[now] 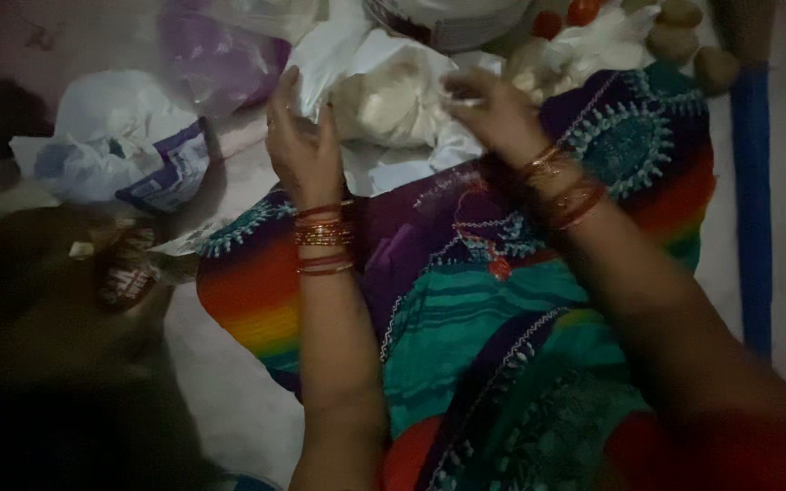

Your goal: The person sits on the floor and sorts through various food items, including white blocks and yellow grains, transferring them between plastic bags and newspaper wrappings. The person handles the items by hand, opening and closing packages while organizing the contents.

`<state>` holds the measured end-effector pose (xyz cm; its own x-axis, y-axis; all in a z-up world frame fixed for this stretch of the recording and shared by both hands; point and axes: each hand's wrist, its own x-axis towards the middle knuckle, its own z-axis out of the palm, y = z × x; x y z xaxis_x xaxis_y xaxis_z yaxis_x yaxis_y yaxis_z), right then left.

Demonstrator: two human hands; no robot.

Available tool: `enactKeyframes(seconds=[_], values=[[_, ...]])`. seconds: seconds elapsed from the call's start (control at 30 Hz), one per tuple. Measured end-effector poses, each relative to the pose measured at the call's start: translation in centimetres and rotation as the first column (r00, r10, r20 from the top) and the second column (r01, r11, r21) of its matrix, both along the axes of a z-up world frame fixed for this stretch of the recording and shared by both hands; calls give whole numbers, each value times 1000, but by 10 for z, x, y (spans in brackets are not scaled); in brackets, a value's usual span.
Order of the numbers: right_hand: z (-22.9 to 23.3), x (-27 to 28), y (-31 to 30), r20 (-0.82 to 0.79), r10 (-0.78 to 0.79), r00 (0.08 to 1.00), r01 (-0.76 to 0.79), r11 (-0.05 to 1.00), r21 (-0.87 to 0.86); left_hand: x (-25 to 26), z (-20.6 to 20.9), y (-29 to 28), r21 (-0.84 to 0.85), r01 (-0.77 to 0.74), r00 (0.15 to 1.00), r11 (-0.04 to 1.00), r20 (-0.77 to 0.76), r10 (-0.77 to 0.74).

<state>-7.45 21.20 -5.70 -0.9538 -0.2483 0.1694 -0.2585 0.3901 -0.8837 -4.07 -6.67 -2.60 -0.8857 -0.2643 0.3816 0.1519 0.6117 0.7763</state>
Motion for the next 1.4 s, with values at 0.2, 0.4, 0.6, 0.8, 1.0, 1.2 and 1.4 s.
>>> enactKeyframes(seconds=[0.2, 0.4, 0.6, 0.8, 1.0, 1.2, 1.4], values=[[93, 41, 84, 5, 21, 1000, -22, 999, 30, 15, 6, 17, -428, -24, 990, 904, -135, -38], [102, 86, 88, 368, 356, 859, -398, 916, 43, 26, 23, 51, -337, 137, 976, 931, -118, -186], [103, 48, 173, 38, -137, 990, 112, 915, 388, 28, 27, 49, -322, 183, 960, 929, -145, -239], [71, 45, 157, -17, -106, 994, 98, 827, 554, 27, 22, 61, -300, 255, 941, 919, -142, -307], [94, 65, 112, -366, -25, 930, 219, 838, 499, 26, 14, 60, -304, 281, 940, 910, -104, -325], [89, 132, 46, 347, 270, 898, -439, 592, 676, 24, 13, 59, -280, 304, 933, 911, -105, -343], [34, 187, 41, 272, 457, 847, -513, 564, 648, 26, 4, 64, -288, 320, 938, 903, -37, -344]])
